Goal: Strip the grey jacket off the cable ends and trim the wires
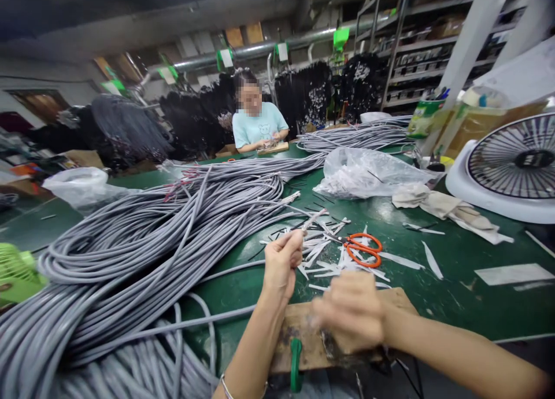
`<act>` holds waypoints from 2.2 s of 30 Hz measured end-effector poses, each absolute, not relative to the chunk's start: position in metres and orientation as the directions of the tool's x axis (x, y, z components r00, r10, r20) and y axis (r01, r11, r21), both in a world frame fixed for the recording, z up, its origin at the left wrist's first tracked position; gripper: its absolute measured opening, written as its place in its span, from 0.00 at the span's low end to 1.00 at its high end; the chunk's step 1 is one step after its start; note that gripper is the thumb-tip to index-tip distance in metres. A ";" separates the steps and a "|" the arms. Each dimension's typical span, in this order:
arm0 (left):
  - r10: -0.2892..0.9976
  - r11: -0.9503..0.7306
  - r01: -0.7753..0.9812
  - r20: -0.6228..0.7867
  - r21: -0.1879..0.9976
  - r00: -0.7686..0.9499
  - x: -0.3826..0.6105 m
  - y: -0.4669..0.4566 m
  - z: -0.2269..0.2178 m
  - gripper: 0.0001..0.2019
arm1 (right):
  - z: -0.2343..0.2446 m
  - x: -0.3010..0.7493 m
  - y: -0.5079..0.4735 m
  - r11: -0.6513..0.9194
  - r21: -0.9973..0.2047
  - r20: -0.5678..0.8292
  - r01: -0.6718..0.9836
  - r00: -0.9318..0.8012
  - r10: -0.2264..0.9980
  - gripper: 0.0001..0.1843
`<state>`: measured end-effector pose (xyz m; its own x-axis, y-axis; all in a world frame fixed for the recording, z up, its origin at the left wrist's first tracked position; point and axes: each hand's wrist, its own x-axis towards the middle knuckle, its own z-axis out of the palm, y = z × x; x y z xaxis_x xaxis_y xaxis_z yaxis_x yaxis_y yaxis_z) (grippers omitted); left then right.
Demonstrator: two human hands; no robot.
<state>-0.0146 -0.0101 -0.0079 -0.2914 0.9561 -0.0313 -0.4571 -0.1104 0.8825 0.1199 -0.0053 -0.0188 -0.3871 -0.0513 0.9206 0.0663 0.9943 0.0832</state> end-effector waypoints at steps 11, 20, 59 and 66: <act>0.870 -0.259 0.208 0.322 0.943 -0.374 -0.006 -0.018 -0.012 0.11 | -0.020 0.134 0.024 0.787 -0.318 0.787 0.529 -0.316 0.531 0.10; 0.771 -0.346 0.599 0.583 0.722 -0.257 -0.003 -0.026 -0.011 0.08 | -0.019 0.133 0.019 0.815 -0.267 0.821 0.514 -0.323 0.472 0.08; 0.864 -0.197 0.469 0.378 0.861 -0.332 -0.007 -0.021 -0.010 0.12 | -0.014 0.130 0.017 0.763 -0.441 0.744 0.473 -0.282 0.605 0.12; 0.874 -0.224 0.381 0.358 0.897 -0.329 -0.005 -0.025 -0.008 0.10 | -0.016 0.129 0.017 0.784 -0.445 0.735 0.432 -0.324 0.596 0.11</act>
<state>-0.0048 -0.0246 -0.0079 -0.3292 0.8737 0.3581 0.3810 -0.2241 0.8970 0.1292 0.0167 -0.0160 -0.3236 0.5957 0.7352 0.4319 0.7843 -0.4454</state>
